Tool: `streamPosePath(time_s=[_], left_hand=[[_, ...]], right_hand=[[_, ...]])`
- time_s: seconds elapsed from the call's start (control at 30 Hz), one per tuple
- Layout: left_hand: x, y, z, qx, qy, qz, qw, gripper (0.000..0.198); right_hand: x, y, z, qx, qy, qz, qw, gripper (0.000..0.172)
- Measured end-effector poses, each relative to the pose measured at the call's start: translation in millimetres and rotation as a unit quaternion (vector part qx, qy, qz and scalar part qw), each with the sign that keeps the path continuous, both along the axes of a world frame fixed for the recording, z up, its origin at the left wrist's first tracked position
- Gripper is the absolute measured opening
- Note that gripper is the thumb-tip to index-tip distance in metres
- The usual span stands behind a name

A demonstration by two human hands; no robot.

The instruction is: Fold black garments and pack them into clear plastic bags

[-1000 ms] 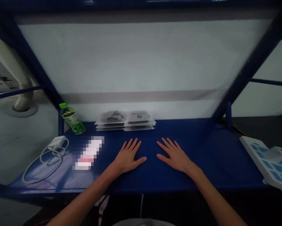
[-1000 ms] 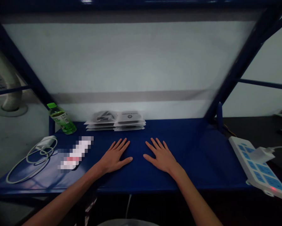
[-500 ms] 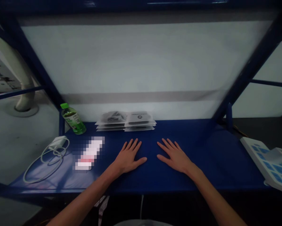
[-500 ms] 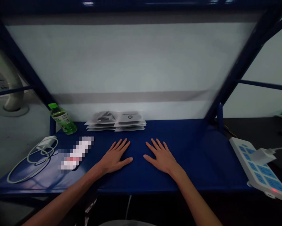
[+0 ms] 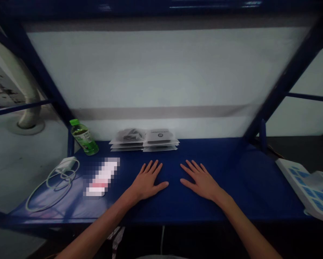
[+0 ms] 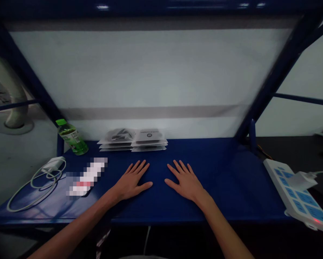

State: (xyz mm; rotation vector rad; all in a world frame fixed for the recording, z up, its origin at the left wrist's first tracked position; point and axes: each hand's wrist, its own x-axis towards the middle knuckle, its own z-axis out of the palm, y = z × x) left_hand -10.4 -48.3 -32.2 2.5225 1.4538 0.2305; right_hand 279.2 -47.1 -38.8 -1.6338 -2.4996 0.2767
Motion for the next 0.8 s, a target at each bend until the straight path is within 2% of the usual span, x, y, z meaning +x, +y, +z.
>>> streamPosePath(time_s=[0.1, 0.2, 0.33, 0.43, 0.53, 0.63, 0.73, 0.8], left_hand=[[2.2, 2.1, 5.6, 0.004, 0.000, 0.008, 1.000, 0.082], [6.9, 12.1, 17.9, 0.035, -0.005, 0.036, 0.999, 0.071], [17.4, 42.1, 39.1, 0.114, -0.054, 0.058, 0.990, 0.049], [27.3, 72.2, 48.3, 0.188, -0.071, 0.060, 0.978, 0.044], [36.7, 99.7, 47.1, 0.232, -0.044, 0.050, 0.970, 0.050], [42.7, 118.3, 40.6, 0.240, -0.009, 0.046, 0.970, 0.051], [43.2, 124.3, 35.2, 0.254, 0.011, 0.047, 0.966, 0.046], [40.7, 119.4, 33.0, 0.278, 0.021, 0.046, 0.959, 0.045]], right_hand=[[0.2, -0.3, 0.0, 0.001, 0.002, -0.002, 1.000, 0.075], [0.5, -1.2, 0.5, 0.005, 0.006, 0.002, 1.000, 0.074], [0.6, -2.1, 0.5, 0.009, 0.007, 0.003, 1.000, 0.074], [0.8, -1.8, -0.6, 0.011, 0.009, 0.002, 1.000, 0.073], [1.3, -1.1, -1.5, 0.008, 0.012, 0.008, 1.000, 0.071], [1.5, -0.6, -1.4, 0.009, 0.016, 0.011, 1.000, 0.070], [1.2, -0.6, -1.2, 0.016, 0.027, 0.011, 0.999, 0.070], [1.5, -0.9, -1.8, 0.025, 0.042, 0.012, 0.999, 0.069]])
